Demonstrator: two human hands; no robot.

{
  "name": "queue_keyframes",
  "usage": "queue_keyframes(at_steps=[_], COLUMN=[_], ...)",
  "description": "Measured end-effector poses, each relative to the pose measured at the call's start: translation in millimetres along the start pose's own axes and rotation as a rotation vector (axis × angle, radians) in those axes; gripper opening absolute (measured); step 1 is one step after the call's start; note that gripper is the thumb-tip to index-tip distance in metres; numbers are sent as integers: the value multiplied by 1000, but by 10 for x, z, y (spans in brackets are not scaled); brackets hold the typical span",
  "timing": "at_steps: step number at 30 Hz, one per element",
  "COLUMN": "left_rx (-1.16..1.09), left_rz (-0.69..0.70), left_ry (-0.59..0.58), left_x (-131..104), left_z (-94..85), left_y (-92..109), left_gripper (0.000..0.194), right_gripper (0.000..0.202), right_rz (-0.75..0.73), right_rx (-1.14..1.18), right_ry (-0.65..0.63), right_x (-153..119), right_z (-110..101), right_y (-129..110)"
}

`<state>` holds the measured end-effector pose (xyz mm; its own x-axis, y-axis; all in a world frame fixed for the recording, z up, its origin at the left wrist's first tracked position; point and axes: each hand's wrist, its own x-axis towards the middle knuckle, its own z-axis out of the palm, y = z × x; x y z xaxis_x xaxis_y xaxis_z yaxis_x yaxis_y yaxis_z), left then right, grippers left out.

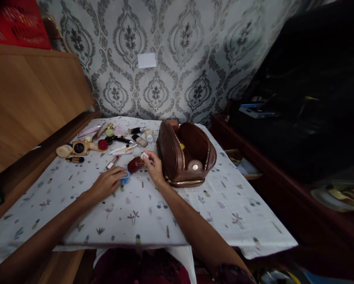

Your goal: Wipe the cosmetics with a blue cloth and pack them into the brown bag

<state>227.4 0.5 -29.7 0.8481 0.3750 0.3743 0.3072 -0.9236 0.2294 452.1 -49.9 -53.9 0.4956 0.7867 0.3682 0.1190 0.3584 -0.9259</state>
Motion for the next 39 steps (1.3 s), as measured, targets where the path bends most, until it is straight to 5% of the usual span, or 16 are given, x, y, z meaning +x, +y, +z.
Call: queue_keyframes(at_steps=[12, 19, 29, 34, 39], left_rx=[-1, 131, 19, -204, -362], left_rz=[62, 179, -30, -181, -165], left_ry=[224, 173, 76, 225, 308], left_x=[206, 313, -80, 34, 312], left_z=[-177, -112, -140, -209, -224], left_y=[263, 329, -15, -41, 45], left_gripper=[39, 38, 35, 35, 36], right_gripper=[32, 37, 46, 51, 39], right_rz=[1, 23, 58, 46, -64], right_rx=[-52, -59, -52, -44, -111], right_ry=[106, 102, 10, -150, -169], right_x=[-47, -44, -41, -71, -72], right_z=[57, 55, 1, -12, 13], right_y=[-37, -28, -46, -144, -173])
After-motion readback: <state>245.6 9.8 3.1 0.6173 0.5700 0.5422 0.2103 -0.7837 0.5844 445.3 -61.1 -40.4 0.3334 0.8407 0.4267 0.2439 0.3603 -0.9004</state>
